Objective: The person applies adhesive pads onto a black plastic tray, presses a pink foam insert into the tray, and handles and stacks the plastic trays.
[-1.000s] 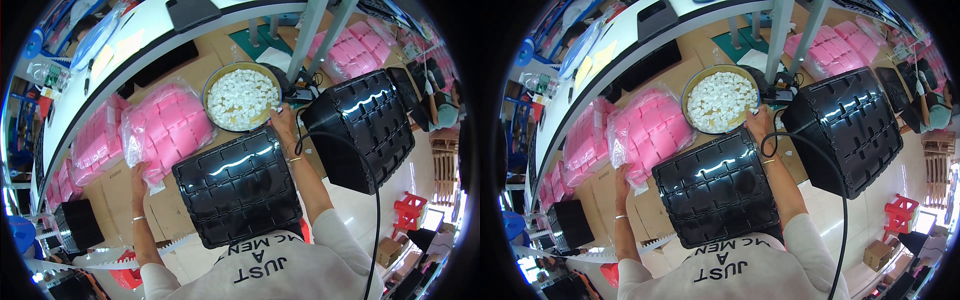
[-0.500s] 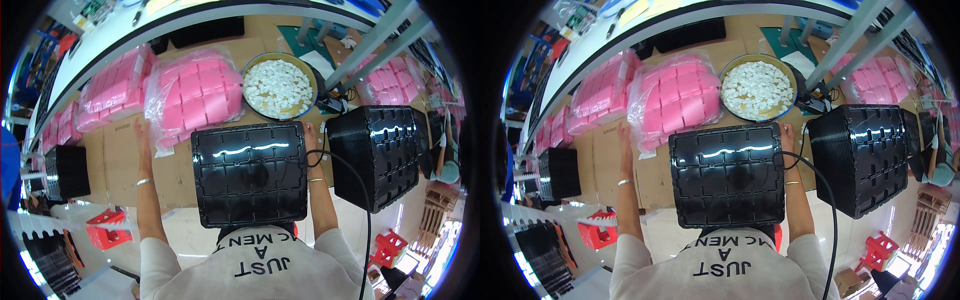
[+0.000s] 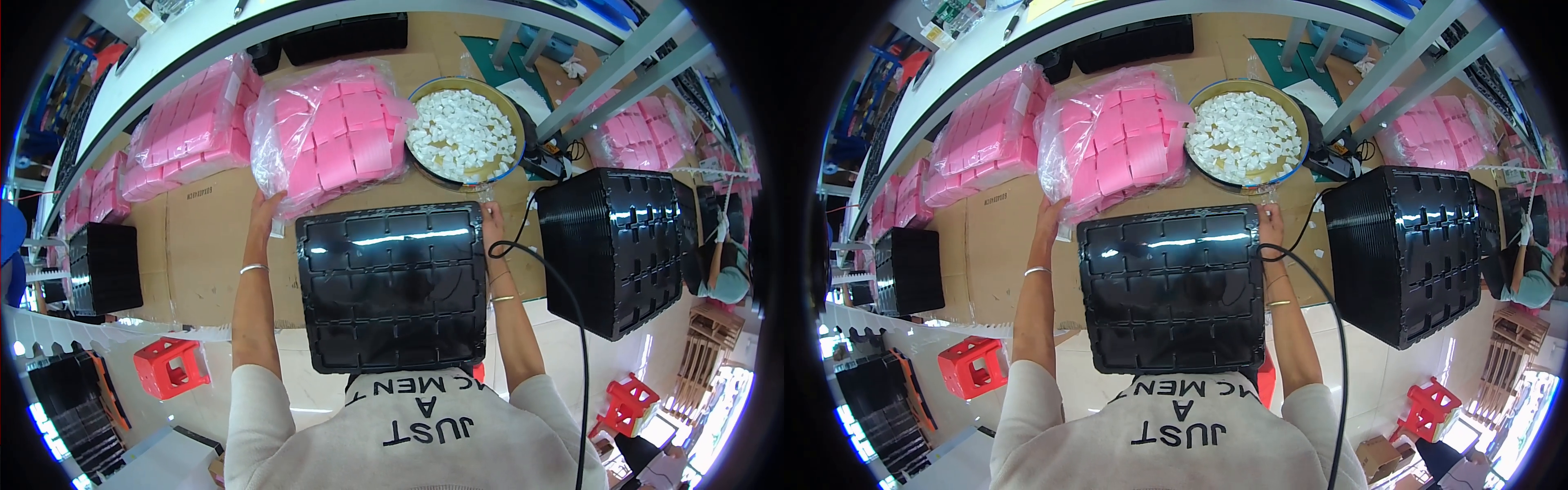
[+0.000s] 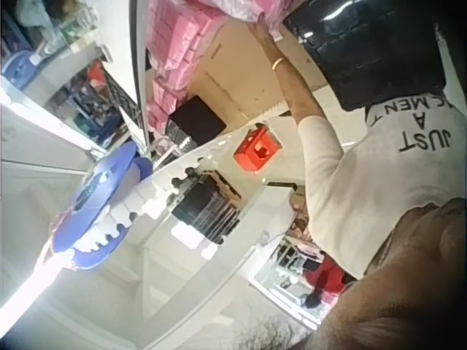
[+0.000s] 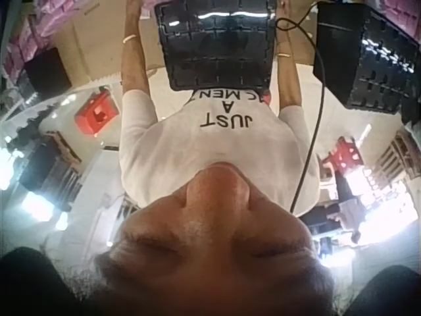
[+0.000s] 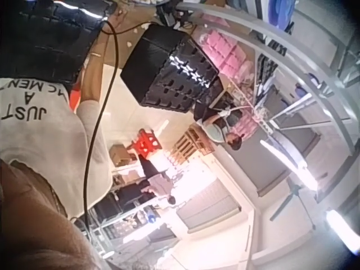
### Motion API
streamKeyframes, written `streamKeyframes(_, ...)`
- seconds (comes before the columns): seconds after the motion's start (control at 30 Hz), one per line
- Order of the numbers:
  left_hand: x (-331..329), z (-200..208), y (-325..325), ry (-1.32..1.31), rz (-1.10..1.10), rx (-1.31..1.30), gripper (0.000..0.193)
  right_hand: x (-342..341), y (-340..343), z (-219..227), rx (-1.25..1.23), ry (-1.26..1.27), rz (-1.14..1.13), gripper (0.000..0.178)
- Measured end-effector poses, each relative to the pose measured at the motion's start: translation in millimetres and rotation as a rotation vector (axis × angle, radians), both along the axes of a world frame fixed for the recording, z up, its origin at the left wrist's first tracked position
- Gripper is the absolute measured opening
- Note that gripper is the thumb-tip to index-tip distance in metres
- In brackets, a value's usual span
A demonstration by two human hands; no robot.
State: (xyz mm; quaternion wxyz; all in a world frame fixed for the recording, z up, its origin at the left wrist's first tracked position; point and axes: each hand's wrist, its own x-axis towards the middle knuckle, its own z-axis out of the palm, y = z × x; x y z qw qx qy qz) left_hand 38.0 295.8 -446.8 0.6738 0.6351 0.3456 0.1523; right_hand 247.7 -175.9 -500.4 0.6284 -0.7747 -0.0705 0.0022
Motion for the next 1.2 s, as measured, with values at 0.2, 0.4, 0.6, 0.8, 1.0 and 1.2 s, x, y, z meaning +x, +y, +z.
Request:
streamKeyframes(0.2, -29, -8, 29, -0.052, 0.063, 0.035, 0.059, 3, 5, 5, -0.002, 0.225, 0.022, 0.015)
streamKeyframes(0.4, -35, 24, -3, -0.046, 0.307, 0.191, 0.062, -27, 12, 98, 0.062, -0.138, 0.024, 0.013)
streamKeyframes(0.6, -80, 94, -98, 0.172, 0.251, 0.539, 0.057, -69, 26, 174, -0.065, -0.307, 0.374, 0.009)
streamKeyframes(0.8, -145, 64, -164, 0.092, 0.038, 0.122, 0.042, -47, 11, 183, -0.335, -0.065, 0.755, 0.007)
streamKeyframes(1.0, -133, 116, -223, 0.185, 0.135, 0.872, 0.033, -68, 51, 195, -0.345, -0.060, 1.088, 0.009)
streamKeyframes(1.2, -139, 77, -211, 0.313, 0.236, 0.627, 0.048, -112, 155, 171, -0.246, -0.272, 1.254, 0.006)
